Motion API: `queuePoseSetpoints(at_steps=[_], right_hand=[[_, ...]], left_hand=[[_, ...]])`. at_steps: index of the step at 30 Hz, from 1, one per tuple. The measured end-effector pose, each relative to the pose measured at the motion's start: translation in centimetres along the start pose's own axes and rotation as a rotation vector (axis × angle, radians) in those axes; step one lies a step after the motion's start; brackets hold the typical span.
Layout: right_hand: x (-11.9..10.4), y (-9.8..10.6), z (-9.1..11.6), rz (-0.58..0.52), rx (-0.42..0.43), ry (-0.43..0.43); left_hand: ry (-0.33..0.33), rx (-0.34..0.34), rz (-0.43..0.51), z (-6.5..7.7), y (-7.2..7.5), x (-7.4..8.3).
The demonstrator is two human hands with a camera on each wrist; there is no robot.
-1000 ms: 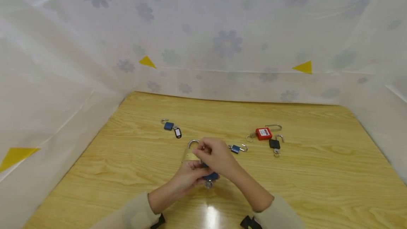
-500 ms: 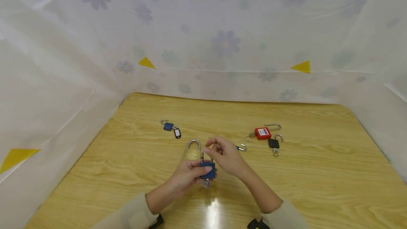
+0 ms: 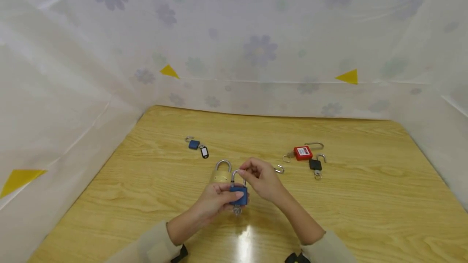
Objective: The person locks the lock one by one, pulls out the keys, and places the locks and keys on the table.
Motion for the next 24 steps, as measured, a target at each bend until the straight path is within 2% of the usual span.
queuePoseSetpoints(at_steps=[4,7,12,18,22,24], right_hand=[[-0.3,-0.2,0.0,-0.029,0.034,0.05],[-0.4,-0.3,0.1,-0.044,0.095,0.079],[-0.6,-0.3,0.4,-0.065,0.205,0.078],[-0.7,-0.3,0.7,-0.112,0.288,0.071],[-0.8,-0.4,0.8,-0.135,0.318,0.077],[-0.9,-0.6,0.8,-0.148,0.301,0.097]], left_hand=[[-0.008,0.008,-0.001,-0.1,0.1,0.2],[-0.024,0.008,0.006,-0.2,0.0,0.5],[-0.066,0.009,0.001,-0.3,-0.3,1.0],[-0.09,0.033,0.006,-0.3,-0.5,1.5],[-0.106,0.042,0.012,-0.3,-0.6,1.9],[-0.117,0.043,0.012,-0.3,-0.5,2.0]])
Point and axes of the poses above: each hand's wrist, its own z-axis away from the middle knuckle, its own y-axis out of the back of the hand, x = y × z, the point moved 7 cm from there along -z, towards the middle knuckle, and after that the axes turned 13 degrees about x, right-handed, at the moved point
